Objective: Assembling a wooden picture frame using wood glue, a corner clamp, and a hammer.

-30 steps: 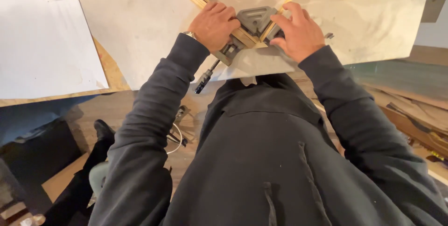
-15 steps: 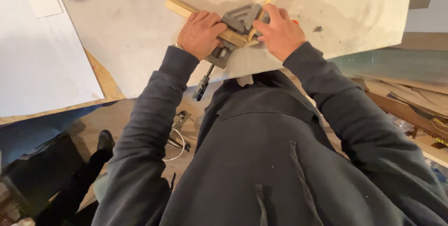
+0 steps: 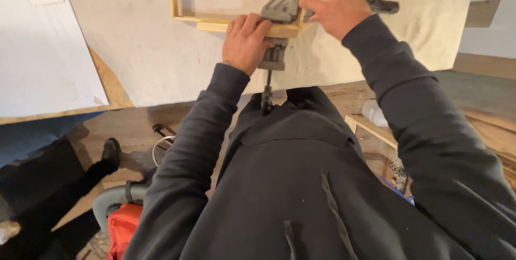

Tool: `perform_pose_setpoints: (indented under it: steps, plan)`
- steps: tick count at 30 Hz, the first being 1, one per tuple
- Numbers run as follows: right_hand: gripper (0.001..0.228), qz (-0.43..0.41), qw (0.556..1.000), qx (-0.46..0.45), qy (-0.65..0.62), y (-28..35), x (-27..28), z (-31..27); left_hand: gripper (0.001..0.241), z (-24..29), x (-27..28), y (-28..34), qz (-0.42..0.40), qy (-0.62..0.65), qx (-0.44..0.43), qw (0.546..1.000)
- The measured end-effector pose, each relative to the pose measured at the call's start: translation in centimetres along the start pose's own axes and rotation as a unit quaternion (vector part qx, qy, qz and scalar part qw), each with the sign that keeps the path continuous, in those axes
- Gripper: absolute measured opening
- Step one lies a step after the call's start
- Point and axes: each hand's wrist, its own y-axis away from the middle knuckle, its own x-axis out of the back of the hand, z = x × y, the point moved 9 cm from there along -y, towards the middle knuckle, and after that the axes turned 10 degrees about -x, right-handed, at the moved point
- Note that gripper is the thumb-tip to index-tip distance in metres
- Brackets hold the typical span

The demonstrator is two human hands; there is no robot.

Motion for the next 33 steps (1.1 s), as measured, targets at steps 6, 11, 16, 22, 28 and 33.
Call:
perform_pose_setpoints:
  steps: [6,11,16,22,28,33]
  plan:
    - [0.040,0.000,1.000,0.024,0.007,-0.7,0.7,1.4,0.045,0.3,-1.2,-0.9,0.006,-0.011,0.030,0.999]
    - [0.040,-0.009,0.999,0.034,0.000,-0.6,0.8,1.6,0.044,0.6,-1.4,-0.5,0.000,-0.019,0.055,0.998]
    - [0.050,-0.001,0.997,0.057,-0.050,-0.9,3.5,2.0,0.041,0.9,-0.8,-1.0,0.004,-0.023,0.056,0.998]
    - [0.053,0.100,0.990,-0.081,-0.063,2.7,8.5,12.7,0.042,1.2,-0.1,-1.3,-0.011,-0.027,0.060,0.998]
    - [0.068,-0.015,0.979,-0.170,-0.112,8.0,5.1,22.3,0.052,1.2,1.0,-1.0,-0.011,-0.027,0.087,0.996]
    - [0.075,-0.030,0.979,-0.165,-0.112,7.6,4.5,20.7,0.064,-1.3,2.6,2.0,0.038,-0.043,0.182,0.982]
